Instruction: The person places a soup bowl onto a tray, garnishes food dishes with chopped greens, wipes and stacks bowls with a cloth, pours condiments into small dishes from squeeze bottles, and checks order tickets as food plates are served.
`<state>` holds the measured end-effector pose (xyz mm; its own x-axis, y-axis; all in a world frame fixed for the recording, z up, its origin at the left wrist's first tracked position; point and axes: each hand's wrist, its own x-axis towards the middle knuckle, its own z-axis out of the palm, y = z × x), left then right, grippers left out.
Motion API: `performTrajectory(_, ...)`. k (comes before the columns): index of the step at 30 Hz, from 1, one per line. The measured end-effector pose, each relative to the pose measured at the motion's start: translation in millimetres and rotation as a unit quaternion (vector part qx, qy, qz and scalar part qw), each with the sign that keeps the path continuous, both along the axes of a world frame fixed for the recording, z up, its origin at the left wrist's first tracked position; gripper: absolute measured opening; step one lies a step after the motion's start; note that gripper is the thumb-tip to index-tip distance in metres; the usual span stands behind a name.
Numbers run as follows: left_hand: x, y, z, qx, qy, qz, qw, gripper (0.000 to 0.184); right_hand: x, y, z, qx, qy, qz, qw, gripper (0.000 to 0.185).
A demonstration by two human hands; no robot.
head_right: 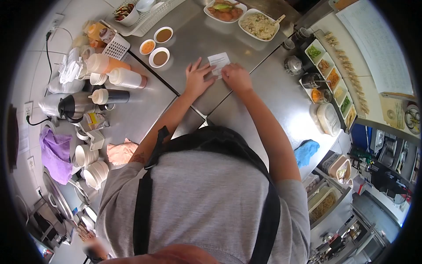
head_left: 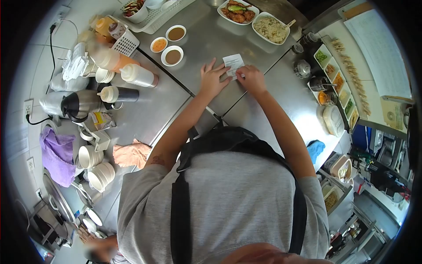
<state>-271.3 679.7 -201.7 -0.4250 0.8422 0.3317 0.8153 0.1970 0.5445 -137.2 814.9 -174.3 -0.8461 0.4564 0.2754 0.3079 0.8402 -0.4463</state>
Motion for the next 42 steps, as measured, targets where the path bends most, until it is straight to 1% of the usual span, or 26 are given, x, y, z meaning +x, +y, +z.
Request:
performTrajectory(4, -1.3, 2.8, -0.4, -0.016, -0.016, 0.005, 1.0, 0.042, -3.5, 4.3, 1.2, -0.001, -0.007, 0.017, 1.0, 0.005)
performTrajectory(7, -1.4, 2.4, 0.8, -0.026, -0.028, 0.004, 0.999, 0.043, -12.5, 0.7, 0.7, 0.045, 0.011, 0.056, 0.997, 0.005)
performTrajectory(10, -2.6, 2.9, 1.1, -0.046, -0.013, 0.007, 0.999, 0.044, -24.1, -3.1, -4.8, 0.064, 0.032, 0.1, 0.992, 0.005)
performTrajectory(13, -2.9, 2.8, -0.3, -0.038, -0.022, 0.003, 0.999, 0.044, -17.0, 20.5, -16.5, 0.033, -0.024, 0.101, 0.994, 0.005)
performTrajectory(16, -2.3, 3.5, -1.7, -0.033, -0.03, 0.011, 0.999, 0.042, -2.9, 41.7, -9.3, 0.031, -0.001, 0.052, 0.998, 0.007)
performTrajectory(19, -2.5, 3.3, -1.5, -0.037, -0.032, 0.008, 0.999, 0.041, -0.9, 39.6, 0.4, 0.04, -0.015, 0.036, 0.998, 0.007)
performTrajectory(22, -2.8, 3.3, -1.5, -0.036, -0.021, 0.005, 0.999, 0.045, -13.8, 17.3, 0.4, 0.028, 0.02, 0.089, 0.995, 0.007)
performTrajectory(25, -4.0, 1.7, -1.1, -0.05, -0.008, 0.001, 0.999, 0.045, -24.1, 2.1, -3.8, 0.022, 0.02, 0.129, 0.991, 0.009)
performTrajectory(28, -3.4, 0.9, 2.7, -0.036, -0.029, -0.003, 0.999, 0.044, -18.7, 25.4, -15.9, 0.013, -0.014, 0.112, 0.994, 0.007)
performTrajectory(31, -4.0, 2.1, 3.2, -0.039, -0.03, -0.008, 0.999, 0.043, 4.5, 47.9, -3.4, -0.037, -0.068, -0.004, 0.997, 0.006)
performTrajectory(34, -4.9, 1.4, -3.3, -0.01, -0.013, -0.011, 1.0, 0.043, 39.6, 59.2, 3.5, -0.067, -0.003, -0.091, 0.994, 0.01)
performTrajectory(36, -2.5, -0.5, 2.6, -0.016, -0.018, -0.011, 1.0, 0.045, 62.5, 44.4, 8.6, 0.016, 0.038, -0.16, 0.986, 0.019)
performTrajectory(37, -1.9, -0.5, 2.6, -0.016, -0.007, -0.013, 1.0, 0.045, 79.4, 39.0, -10.2, 0.03, 0.007, -0.206, 0.978, 0.031)
performTrajectory(38, -1.0, -1.2, 1.0, -0.013, 0.005, -0.015, 1.0, 0.045, 87.4, 23.0, -3.4, 0.005, 0.05, -0.221, 0.974, 0.036)
performTrajectory(40, 0.7, -2.7, 4.2, -0.018, 0.032, -0.021, 0.999, 0.045, 99.3, 11.6, -15.6, 0.018, 0.019, -0.219, 0.975, 0.036)
performTrajectory(42, 3.6, -4.0, 14.1, -0.013, 0.04, -0.025, 0.999, 0.045, 99.8, 4.5, -10.9, 0.016, 0.014, -0.225, 0.974, 0.035)
